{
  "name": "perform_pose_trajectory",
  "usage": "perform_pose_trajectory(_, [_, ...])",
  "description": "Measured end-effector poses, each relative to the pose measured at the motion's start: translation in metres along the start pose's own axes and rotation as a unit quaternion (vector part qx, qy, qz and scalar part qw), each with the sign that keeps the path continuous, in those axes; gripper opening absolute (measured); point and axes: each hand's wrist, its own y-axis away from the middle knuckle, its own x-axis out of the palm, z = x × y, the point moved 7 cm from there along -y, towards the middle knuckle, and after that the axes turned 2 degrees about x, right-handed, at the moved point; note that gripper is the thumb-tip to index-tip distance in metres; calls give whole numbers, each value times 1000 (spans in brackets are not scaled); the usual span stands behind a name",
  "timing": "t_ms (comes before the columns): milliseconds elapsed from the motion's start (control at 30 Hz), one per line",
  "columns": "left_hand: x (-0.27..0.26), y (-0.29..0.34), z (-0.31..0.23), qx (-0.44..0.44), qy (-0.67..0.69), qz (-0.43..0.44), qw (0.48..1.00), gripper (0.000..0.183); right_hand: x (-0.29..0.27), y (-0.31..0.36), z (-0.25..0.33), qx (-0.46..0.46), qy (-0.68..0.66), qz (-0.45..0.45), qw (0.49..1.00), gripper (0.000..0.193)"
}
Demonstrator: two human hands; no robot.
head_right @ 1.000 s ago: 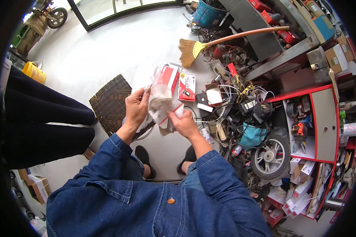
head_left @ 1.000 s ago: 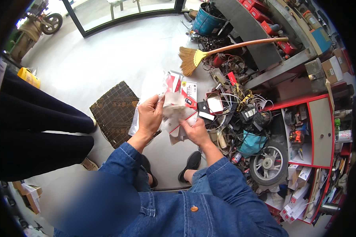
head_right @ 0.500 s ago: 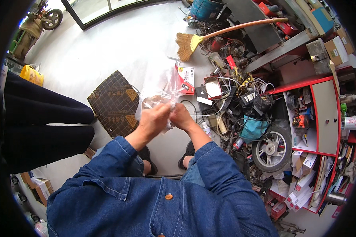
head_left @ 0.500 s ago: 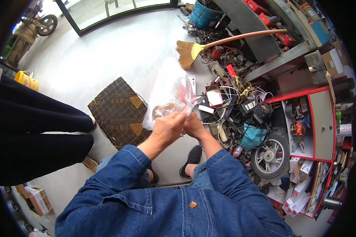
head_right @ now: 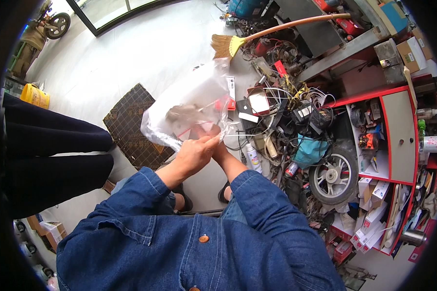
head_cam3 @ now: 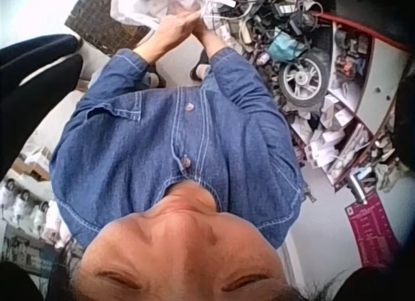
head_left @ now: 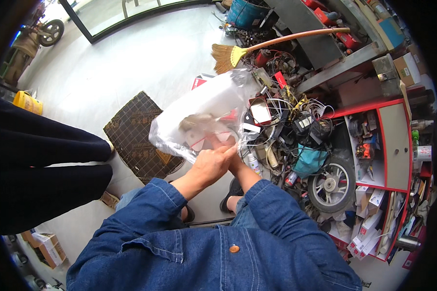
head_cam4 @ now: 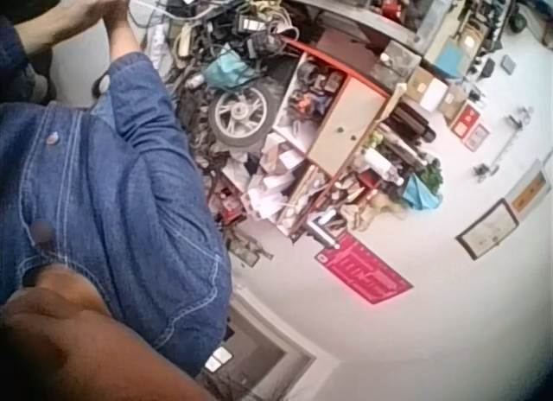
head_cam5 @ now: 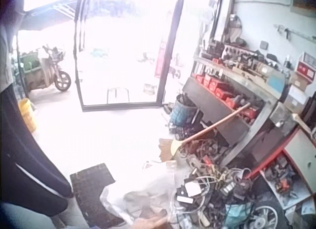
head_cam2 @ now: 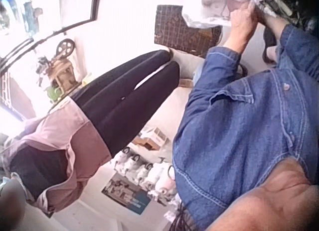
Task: The person sits in a cluttered workshop and sorts through various electronic components and tools. They pick up a black power adapter, examine it, and place it down. They then handle a white plastic object, a small box, and a green power adapter, inspecting each item before setting it aside.
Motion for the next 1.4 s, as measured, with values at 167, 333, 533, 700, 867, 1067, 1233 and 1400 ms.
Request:
perform_pose_trajectory(167, [-19, -1, 17, -59, 44, -84, 994, 28, 8, 2, -2, -17, -92, 44, 995, 36])
perform_pose_trajectory(333, [9, 1, 14, -79, 54, 19, 995, 37, 28, 43, -80, 327, -303, 47, 894, 38])
perform_pose_trajectory(533, [18, 7, 8, -99, 261, 6, 960, 31, 34, 44, -31, 300, -314, 105, 895, 38])
perform_pose_trajectory(700, [25, 2, -5, -42, 298, 92, 949, 30, 44, 48, 3, 321, -392, 171, 845, 38])
perform_pose_trajectory(867, [-15, -5, 42, -110, 232, -78, 963, 40, 61, 27, 1, 441, -515, 227, 699, 38])
perform_pose_trajectory(1067, [2, -4, 8, -34, 234, 69, 969, 43, 26, 12, -15, 68, -87, 70, 991, 40])
perform_pose_trajectory(1233, [-5, -4, 9, -20, 267, 26, 963, 48, 28, 13, -23, 147, -90, 152, 973, 42])
perform_pose_trajectory(1400, [-33, -2, 89, -253, 262, -152, 919, 33, -16, -11, -8, 387, -140, 275, 869, 34])
